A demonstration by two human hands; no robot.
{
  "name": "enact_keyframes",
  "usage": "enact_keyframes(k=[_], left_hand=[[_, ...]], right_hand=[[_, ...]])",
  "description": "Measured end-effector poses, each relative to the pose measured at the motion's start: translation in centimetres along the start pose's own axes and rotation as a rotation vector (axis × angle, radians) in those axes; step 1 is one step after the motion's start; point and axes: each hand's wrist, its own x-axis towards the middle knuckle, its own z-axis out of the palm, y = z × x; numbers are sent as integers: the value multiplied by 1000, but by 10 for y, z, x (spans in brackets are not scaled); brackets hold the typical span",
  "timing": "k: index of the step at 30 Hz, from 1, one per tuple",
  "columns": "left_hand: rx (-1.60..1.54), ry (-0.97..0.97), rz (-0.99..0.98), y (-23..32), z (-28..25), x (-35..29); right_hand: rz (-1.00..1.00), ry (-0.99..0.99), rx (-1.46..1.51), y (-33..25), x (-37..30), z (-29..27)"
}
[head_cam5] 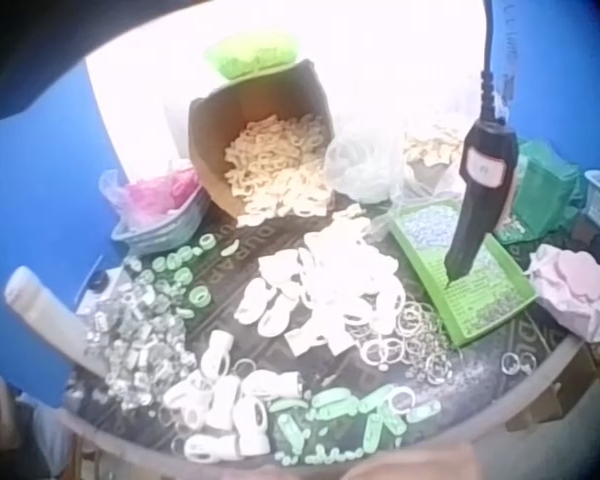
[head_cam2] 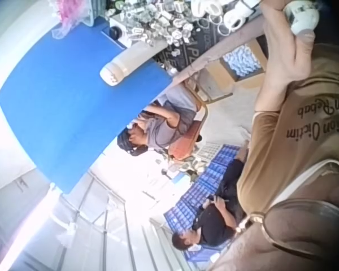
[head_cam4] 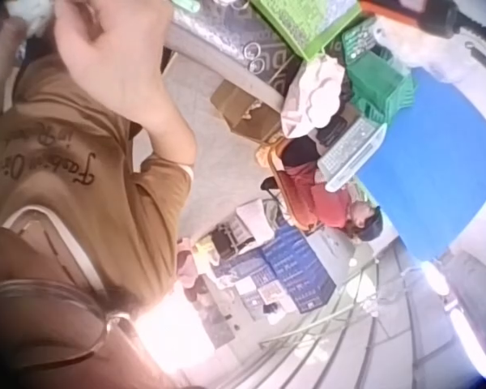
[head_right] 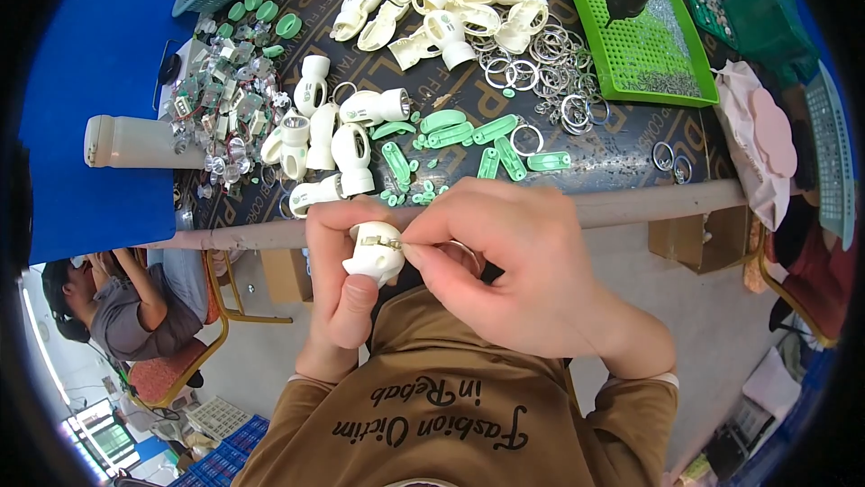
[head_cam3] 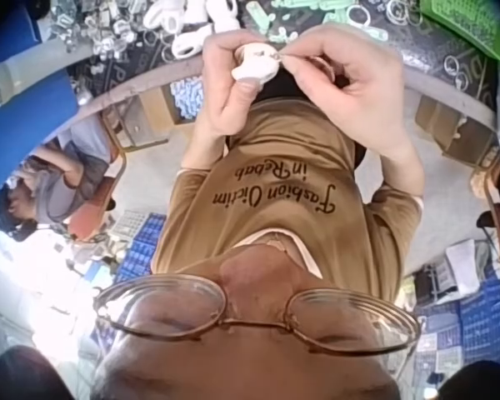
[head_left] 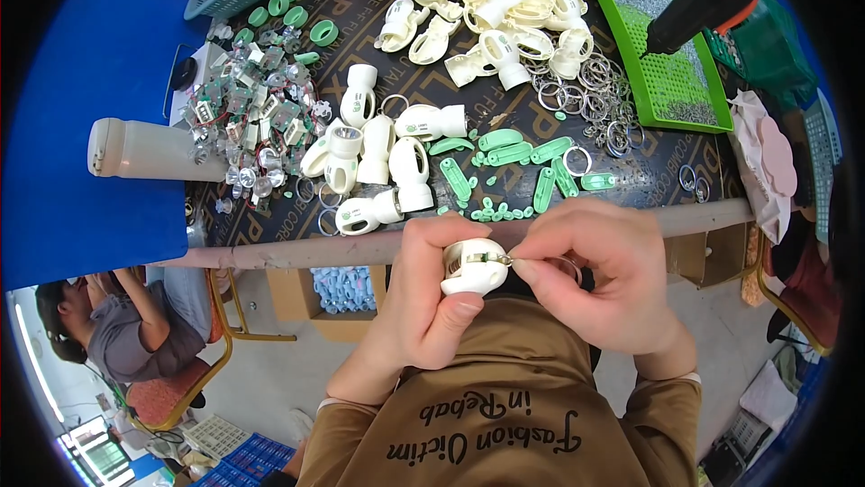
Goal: The person is assembling small white plastic components by inserting metal and green plastic parts into them using their hands.
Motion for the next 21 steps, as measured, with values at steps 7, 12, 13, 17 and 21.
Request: enact_keyframes(k=[7,12,13,17,21], left_hand=[[-323,-11,-183,9,4,2],[-464,14,-185,7,9,4],[-464,15,-186,7,9,4],[-523,26,-161,5,12,1],[-532,1,-138,3,12,1]], right_hand=[[-426,202,-451,7,-6,18],[-527,265,-556,15,-8,25],[-541,281,-579,15,-9,26],[-542,272,-569,13,-10,26],[-320,184,-313,15,-13,15]])
